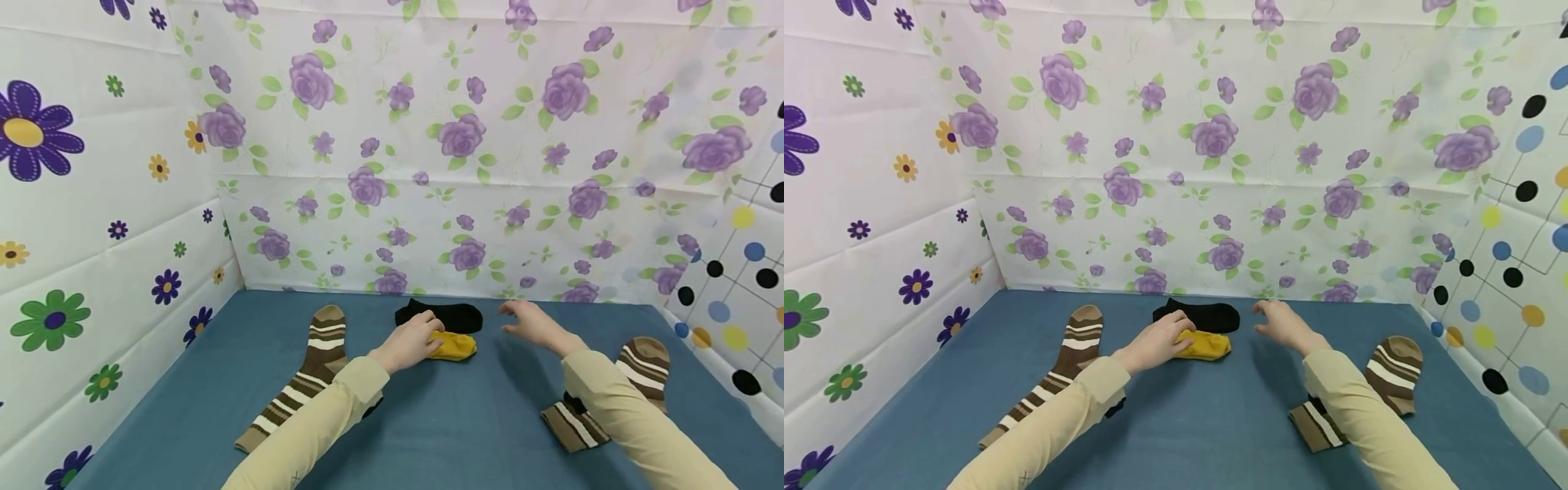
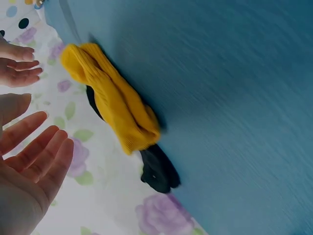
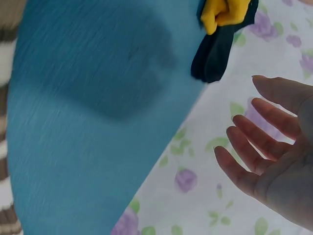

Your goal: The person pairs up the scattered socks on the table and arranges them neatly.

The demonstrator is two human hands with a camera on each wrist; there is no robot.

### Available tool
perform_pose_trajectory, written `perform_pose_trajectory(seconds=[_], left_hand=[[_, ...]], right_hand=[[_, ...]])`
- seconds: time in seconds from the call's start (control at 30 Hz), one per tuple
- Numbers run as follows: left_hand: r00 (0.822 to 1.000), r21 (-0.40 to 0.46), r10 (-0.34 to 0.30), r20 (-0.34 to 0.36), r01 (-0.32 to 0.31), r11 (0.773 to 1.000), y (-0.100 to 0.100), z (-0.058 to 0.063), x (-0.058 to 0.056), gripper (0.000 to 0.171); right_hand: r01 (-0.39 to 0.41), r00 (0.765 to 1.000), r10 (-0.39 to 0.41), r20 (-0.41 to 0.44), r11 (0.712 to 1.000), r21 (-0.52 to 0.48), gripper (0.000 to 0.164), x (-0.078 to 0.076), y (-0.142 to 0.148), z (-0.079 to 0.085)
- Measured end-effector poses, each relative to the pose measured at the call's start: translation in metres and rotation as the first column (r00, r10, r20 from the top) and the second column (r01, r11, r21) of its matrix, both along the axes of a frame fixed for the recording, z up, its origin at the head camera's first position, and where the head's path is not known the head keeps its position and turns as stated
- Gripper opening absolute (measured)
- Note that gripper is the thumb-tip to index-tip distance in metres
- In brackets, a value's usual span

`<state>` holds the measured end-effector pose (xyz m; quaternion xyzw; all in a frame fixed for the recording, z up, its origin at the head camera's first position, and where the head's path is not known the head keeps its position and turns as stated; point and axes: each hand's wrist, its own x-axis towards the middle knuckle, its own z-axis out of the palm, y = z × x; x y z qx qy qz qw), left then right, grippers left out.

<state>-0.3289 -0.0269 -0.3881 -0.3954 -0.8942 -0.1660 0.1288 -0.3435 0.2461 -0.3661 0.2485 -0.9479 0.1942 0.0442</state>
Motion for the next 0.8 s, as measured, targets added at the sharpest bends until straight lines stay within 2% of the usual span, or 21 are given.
perform_pose_trajectory(seconds=[0.37, 0.57, 0.8], left_hand=[[0.997, 0.045, -0.042, 0.068, 0.039, 0.998, 0.028, 0.007, 0.014, 0.019], [0.988, 0.025, -0.075, 0.138, 0.072, 0.997, 0.046, 0.012, 0.023, 0.018], [0.989, -0.061, -0.107, 0.099, 0.113, 0.992, 0.069, 0.01, 0.029, 0.021]], right_hand=[[0.051, 0.998, -0.051, -0.034, 0.999, 0.007, 0.027, 0.003, 0.034, 0.011], [0.089, 0.995, -0.088, -0.043, 0.996, 0.017, 0.029, 0.006, 0.054, 0.011], [0.142, 0.988, -0.138, -0.067, 0.987, 0.069, 0.033, 0.008, 0.079, 0.009]])
